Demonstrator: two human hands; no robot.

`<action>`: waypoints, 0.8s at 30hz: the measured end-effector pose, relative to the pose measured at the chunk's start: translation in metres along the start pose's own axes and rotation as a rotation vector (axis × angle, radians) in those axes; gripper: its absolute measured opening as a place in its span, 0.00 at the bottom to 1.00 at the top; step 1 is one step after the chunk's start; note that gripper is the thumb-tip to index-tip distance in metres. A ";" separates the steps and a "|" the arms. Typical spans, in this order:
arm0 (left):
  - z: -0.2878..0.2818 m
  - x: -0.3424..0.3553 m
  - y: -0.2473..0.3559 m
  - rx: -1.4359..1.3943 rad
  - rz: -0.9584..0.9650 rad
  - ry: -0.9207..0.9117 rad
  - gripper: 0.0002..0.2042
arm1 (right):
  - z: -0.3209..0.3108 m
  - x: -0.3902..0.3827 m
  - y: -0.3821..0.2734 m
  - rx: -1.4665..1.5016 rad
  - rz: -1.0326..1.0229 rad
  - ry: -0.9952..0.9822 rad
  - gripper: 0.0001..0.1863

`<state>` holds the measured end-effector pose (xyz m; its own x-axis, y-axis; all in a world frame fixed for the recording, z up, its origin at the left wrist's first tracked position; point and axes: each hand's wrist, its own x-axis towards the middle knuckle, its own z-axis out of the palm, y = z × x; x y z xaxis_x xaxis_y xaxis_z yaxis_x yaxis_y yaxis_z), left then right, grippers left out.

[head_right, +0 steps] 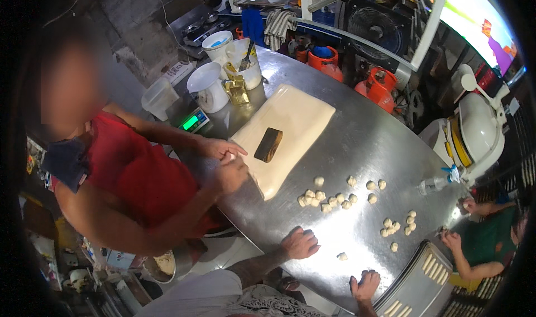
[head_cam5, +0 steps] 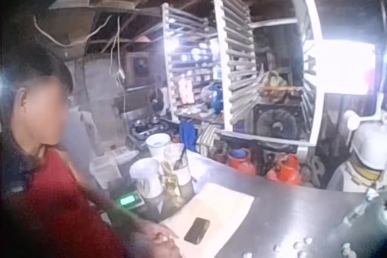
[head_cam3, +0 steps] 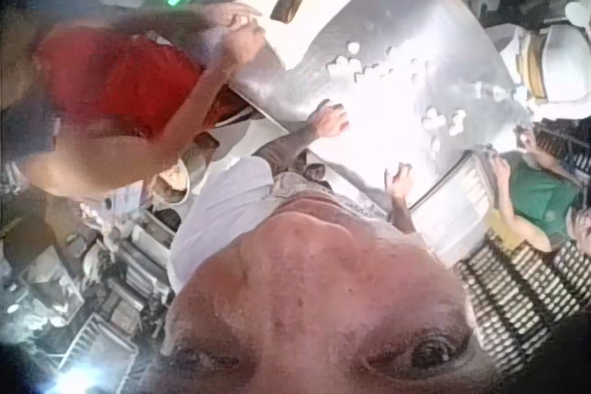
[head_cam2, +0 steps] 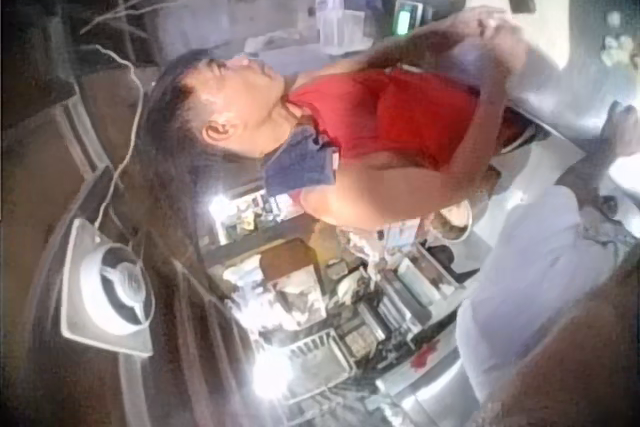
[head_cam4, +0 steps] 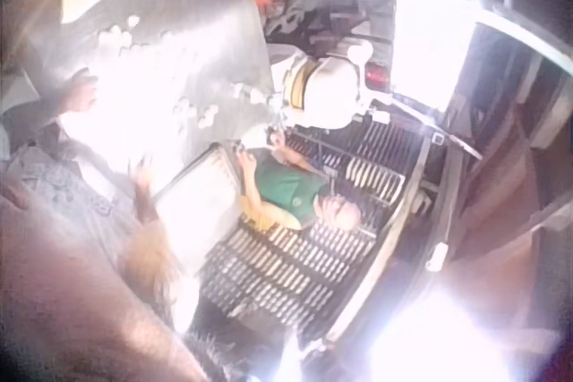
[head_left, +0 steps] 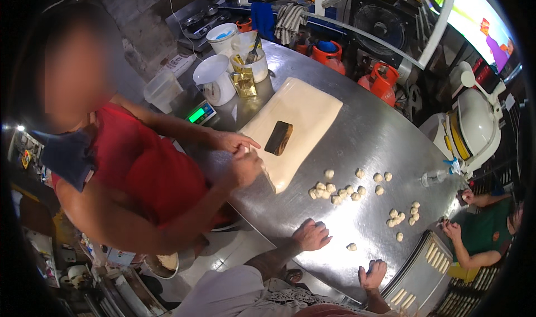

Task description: The person picks up pieces of dough from a metal table and shapes them into small logs before placing them onto a tray.

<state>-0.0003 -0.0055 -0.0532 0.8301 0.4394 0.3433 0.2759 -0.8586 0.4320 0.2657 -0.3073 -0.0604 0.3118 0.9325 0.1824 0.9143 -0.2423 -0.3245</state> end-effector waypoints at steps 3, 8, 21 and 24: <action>0.003 -0.002 -0.002 0.031 -0.050 -0.068 0.12 | -0.007 0.006 -0.011 0.047 0.008 0.028 0.22; 0.009 -0.001 -0.003 0.094 -0.057 -0.067 0.14 | 0.002 0.002 -0.013 -0.012 0.075 0.124 0.18; 0.004 -0.007 0.005 0.104 -0.163 -0.023 0.18 | -0.008 0.003 -0.025 0.054 0.090 0.152 0.13; 0.003 -0.007 0.005 0.071 -0.193 -0.059 0.17 | -0.009 0.004 -0.027 0.069 0.093 0.111 0.13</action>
<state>-0.0031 -0.0140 -0.0562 0.7848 0.5831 0.2101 0.4641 -0.7776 0.4242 0.2446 -0.2994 -0.0423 0.4245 0.8706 0.2488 0.8616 -0.3039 -0.4067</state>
